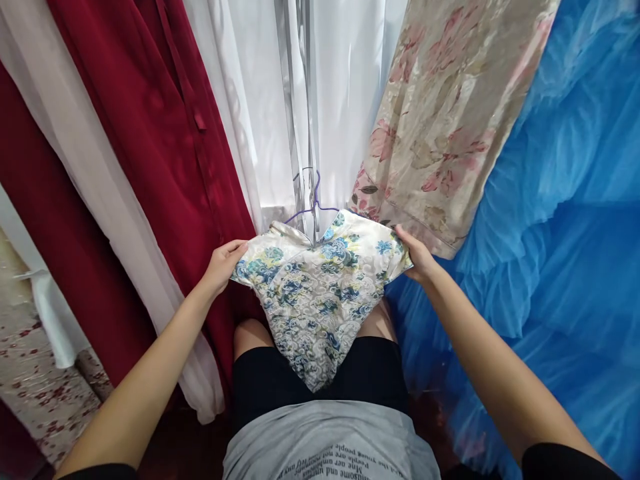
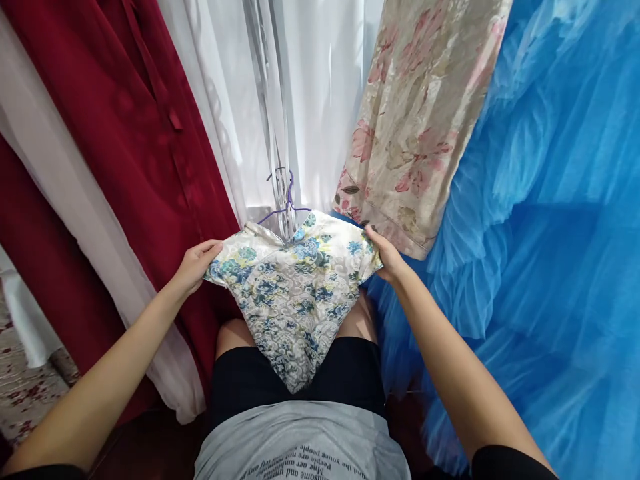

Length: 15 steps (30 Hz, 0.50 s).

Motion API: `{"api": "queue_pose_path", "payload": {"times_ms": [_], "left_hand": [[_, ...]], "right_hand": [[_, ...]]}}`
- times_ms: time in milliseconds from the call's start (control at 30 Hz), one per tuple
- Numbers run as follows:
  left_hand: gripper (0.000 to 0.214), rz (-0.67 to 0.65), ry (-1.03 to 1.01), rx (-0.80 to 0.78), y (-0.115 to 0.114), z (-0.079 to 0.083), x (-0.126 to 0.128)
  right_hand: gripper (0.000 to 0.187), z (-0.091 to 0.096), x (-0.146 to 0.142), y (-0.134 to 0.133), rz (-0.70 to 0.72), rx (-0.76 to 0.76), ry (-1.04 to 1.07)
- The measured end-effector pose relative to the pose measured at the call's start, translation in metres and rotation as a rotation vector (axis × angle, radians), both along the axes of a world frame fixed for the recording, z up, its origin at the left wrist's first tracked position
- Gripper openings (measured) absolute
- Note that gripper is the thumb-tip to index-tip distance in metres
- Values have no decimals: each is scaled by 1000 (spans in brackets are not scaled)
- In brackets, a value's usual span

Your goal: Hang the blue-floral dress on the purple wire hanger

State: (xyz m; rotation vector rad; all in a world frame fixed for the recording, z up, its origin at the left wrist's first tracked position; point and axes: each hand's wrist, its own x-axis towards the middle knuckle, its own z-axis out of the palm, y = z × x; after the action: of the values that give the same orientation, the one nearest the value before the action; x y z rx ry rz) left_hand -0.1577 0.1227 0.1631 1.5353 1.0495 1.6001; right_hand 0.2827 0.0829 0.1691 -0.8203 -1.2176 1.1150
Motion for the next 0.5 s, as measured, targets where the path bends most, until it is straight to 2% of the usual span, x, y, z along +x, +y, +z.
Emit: {"api": "queue_pose_path", "payload": {"times_ms": [100, 200, 267, 367, 433, 500], "left_hand": [[48, 118, -160, 75, 1, 4, 16], [42, 222, -275, 176, -2, 18, 31], [34, 305, -220, 306, -8, 28, 37], [32, 437, 162, 551, -26, 41, 41], [47, 500, 504, 666, -36, 46, 45], [66, 506, 767, 730, -41, 43, 53]], "right_hand": [[39, 17, -3, -13, 71, -6, -38], [33, 31, -11, -23, 6, 22, 37], [32, 35, -15, -25, -54, 36, 105], [34, 34, -17, -30, -114, 54, 186], [34, 27, -19, -41, -160, 80, 222], [32, 15, -25, -63, -201, 126, 203]]}}
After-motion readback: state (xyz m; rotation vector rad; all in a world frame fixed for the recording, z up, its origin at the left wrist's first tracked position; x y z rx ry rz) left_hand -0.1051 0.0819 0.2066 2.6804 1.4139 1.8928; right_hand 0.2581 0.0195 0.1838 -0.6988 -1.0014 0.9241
